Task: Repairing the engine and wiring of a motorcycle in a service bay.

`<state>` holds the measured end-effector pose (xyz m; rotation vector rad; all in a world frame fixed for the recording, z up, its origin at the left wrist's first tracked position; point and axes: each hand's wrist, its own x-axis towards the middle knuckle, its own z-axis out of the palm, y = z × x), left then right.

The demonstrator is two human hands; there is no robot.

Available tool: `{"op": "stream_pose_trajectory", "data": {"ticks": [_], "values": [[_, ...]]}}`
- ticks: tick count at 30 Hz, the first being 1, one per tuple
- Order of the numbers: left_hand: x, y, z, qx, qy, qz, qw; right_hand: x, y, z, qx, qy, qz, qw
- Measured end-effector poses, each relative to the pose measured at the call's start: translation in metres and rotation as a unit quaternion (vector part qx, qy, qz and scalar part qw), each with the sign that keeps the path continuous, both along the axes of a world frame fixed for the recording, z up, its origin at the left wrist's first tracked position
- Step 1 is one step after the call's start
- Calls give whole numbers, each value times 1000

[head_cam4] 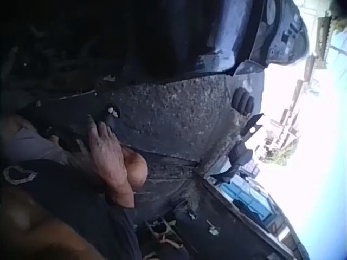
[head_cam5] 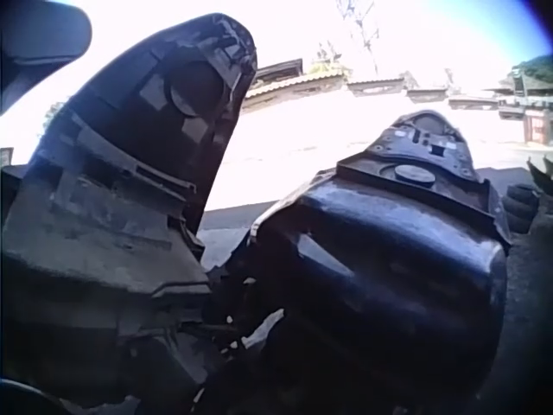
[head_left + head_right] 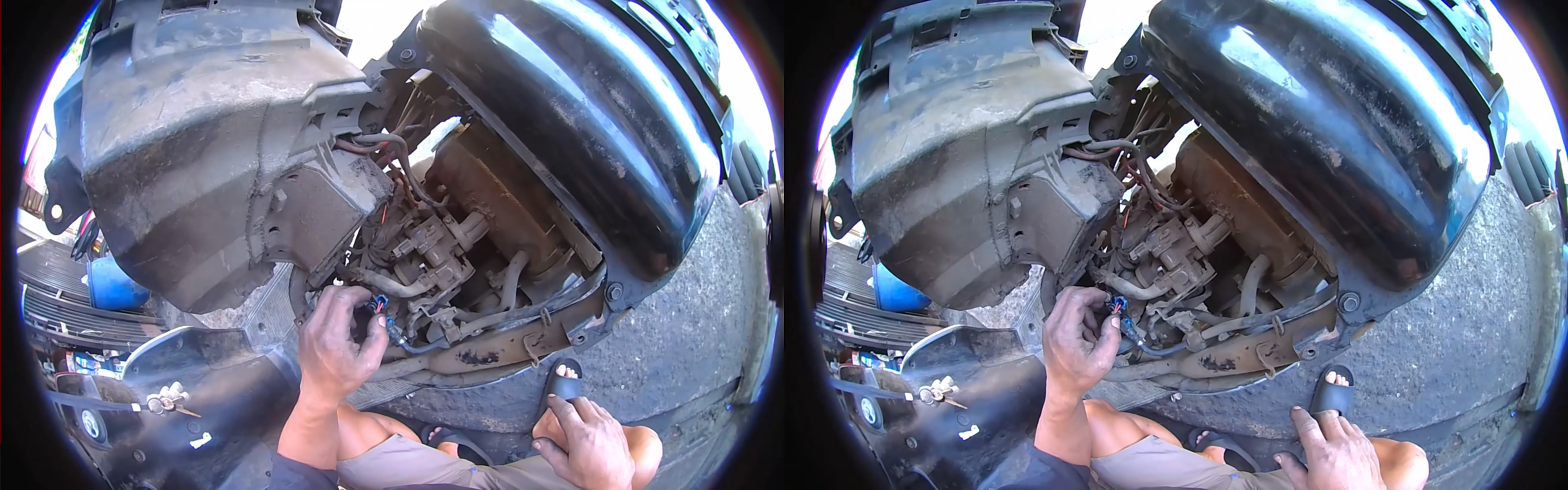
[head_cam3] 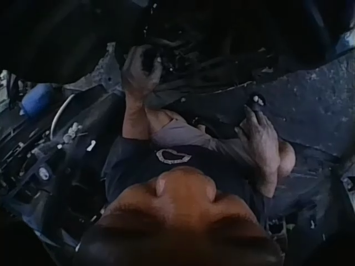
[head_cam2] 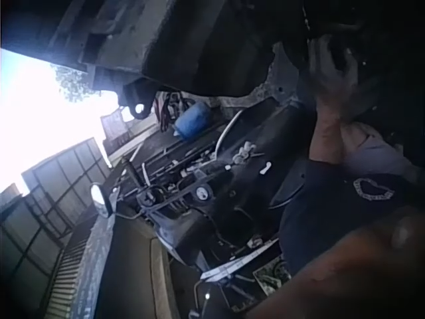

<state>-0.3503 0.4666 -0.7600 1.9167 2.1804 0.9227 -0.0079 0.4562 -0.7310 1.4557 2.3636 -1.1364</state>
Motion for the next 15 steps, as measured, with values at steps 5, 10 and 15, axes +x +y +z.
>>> {"op": "stream_pose_trajectory", "data": {"ticks": [5,10,15], "values": [[2,-5,7,-22,-4,41,999,-3,1,2,-7,-3,0,1000],[2,-5,-2,-7,-21,25,999,-1,-5,6,7,5,-22,1000],[-11,-15,-8,21,47,8,999,-10,-7,21,34,-13,11,999]]}}
